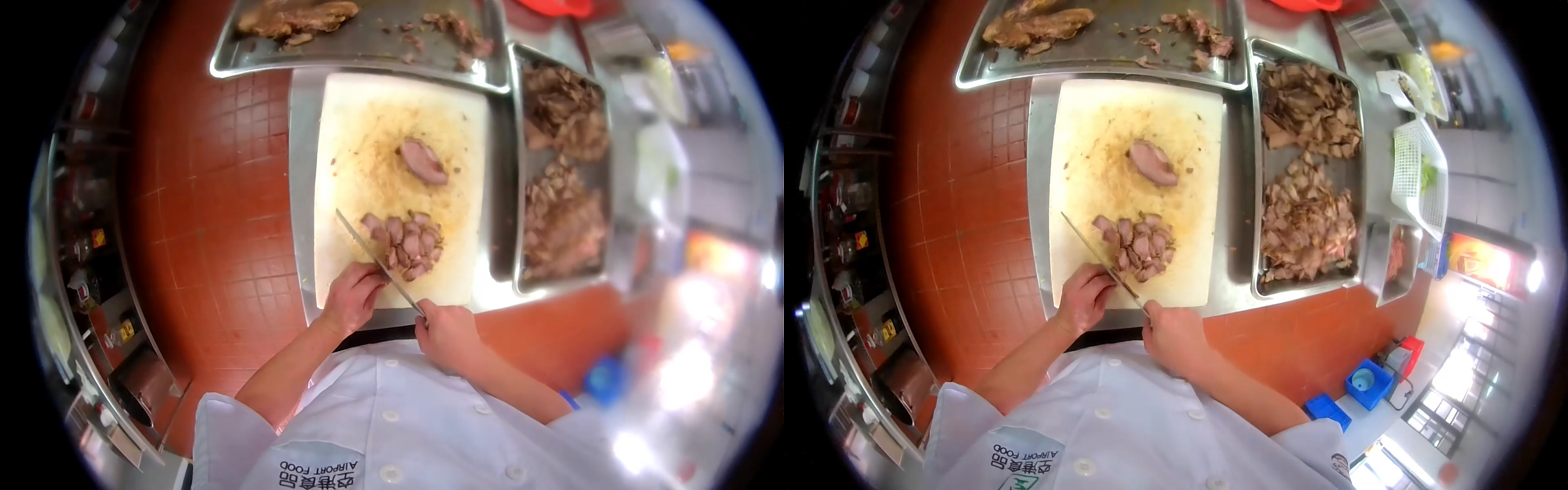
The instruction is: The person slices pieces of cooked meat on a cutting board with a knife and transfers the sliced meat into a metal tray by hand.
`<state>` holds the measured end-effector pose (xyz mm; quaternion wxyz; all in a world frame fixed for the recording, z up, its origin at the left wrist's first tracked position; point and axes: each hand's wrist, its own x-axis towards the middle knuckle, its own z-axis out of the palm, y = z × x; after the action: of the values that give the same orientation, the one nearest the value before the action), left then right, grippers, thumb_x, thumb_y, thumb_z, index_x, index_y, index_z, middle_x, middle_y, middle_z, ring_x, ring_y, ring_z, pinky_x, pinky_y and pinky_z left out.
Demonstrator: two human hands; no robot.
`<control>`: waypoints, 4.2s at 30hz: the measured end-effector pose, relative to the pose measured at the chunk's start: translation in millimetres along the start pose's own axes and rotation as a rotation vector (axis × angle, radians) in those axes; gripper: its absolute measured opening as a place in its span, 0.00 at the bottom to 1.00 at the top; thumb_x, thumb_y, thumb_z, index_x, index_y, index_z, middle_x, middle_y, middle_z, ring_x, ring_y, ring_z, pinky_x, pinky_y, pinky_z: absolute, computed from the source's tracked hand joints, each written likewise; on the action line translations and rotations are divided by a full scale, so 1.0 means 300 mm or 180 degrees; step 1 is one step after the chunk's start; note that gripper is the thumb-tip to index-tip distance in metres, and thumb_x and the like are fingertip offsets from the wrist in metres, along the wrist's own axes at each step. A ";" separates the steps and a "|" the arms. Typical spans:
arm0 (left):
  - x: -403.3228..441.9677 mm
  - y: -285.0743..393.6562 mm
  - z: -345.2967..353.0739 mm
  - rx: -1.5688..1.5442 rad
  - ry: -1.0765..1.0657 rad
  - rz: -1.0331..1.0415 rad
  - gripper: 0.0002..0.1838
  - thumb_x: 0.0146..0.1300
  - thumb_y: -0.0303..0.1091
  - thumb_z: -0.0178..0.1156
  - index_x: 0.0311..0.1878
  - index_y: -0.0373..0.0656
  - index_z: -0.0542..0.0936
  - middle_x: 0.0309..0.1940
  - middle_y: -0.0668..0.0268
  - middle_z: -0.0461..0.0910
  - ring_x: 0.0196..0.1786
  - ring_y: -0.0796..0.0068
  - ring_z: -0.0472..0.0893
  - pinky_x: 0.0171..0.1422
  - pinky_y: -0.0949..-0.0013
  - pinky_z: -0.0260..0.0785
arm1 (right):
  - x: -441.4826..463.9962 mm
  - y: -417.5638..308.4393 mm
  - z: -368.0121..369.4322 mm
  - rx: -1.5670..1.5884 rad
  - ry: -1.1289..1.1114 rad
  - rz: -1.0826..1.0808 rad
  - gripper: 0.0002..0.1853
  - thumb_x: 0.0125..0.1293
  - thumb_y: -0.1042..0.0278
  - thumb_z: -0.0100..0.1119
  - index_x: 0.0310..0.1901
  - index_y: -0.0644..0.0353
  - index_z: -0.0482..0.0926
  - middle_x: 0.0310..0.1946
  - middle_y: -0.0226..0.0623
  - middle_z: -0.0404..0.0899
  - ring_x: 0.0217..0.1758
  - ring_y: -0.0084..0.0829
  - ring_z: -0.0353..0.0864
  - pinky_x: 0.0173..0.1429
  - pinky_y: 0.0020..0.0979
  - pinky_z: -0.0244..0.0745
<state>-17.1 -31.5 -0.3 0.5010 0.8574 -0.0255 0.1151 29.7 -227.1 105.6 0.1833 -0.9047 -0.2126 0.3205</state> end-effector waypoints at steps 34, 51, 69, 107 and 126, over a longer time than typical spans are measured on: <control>0.015 0.013 -0.021 0.0261 0.0056 -0.0864 0.22 0.55 0.26 0.75 0.54 0.41 0.82 0.56 0.56 0.81 0.57 0.51 0.82 0.61 0.52 0.77 | -0.004 0.138 0.001 0.1906 0.0594 0.0901 0.12 0.69 0.67 0.64 0.49 0.65 0.84 0.24 0.48 0.84 0.25 0.47 0.84 0.34 0.41 0.79; 0.259 0.061 0.132 0.1082 -0.0873 0.0299 0.48 0.47 0.53 0.81 0.73 0.46 0.77 0.78 0.46 0.66 0.80 0.40 0.65 0.84 0.31 0.46 | -0.091 0.297 0.209 0.4297 -0.0211 0.1357 0.08 0.73 0.68 0.64 0.37 0.64 0.81 0.21 0.32 0.79 0.22 0.26 0.79 0.29 0.32 0.75; 0.488 0.375 0.510 -0.0340 -0.0085 0.0663 0.23 0.58 0.30 0.72 0.59 0.40 0.86 0.68 0.51 0.76 0.72 0.46 0.74 0.75 0.48 0.68 | -0.185 0.325 -0.052 0.4323 0.0556 0.1401 0.12 0.71 0.65 0.63 0.47 0.66 0.81 0.23 0.32 0.79 0.20 0.25 0.79 0.26 0.31 0.75; 0.593 0.064 0.048 0.1227 -0.1318 -0.0430 0.12 0.62 0.35 0.71 0.48 0.45 0.85 0.46 0.59 0.83 0.50 0.54 0.84 0.57 0.55 0.78 | -0.318 0.157 -0.173 0.3947 0.1714 0.1804 0.10 0.70 0.67 0.64 0.40 0.68 0.83 0.20 0.33 0.78 0.19 0.24 0.77 0.25 0.30 0.75; 0.208 0.129 0.046 0.0859 -0.0960 -0.0718 0.29 0.51 0.33 0.79 0.57 0.41 0.82 0.56 0.56 0.80 0.57 0.51 0.81 0.62 0.56 0.77 | -0.067 0.351 -0.077 0.1115 0.0529 0.0449 0.16 0.68 0.55 0.64 0.39 0.62 0.78 0.30 0.54 0.84 0.39 0.61 0.83 0.44 0.57 0.77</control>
<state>39.7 -58.1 40.0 0.3820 0.9215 0.0115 -0.0688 58.8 -330.5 83.3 0.3319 -0.8950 -0.0739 0.2889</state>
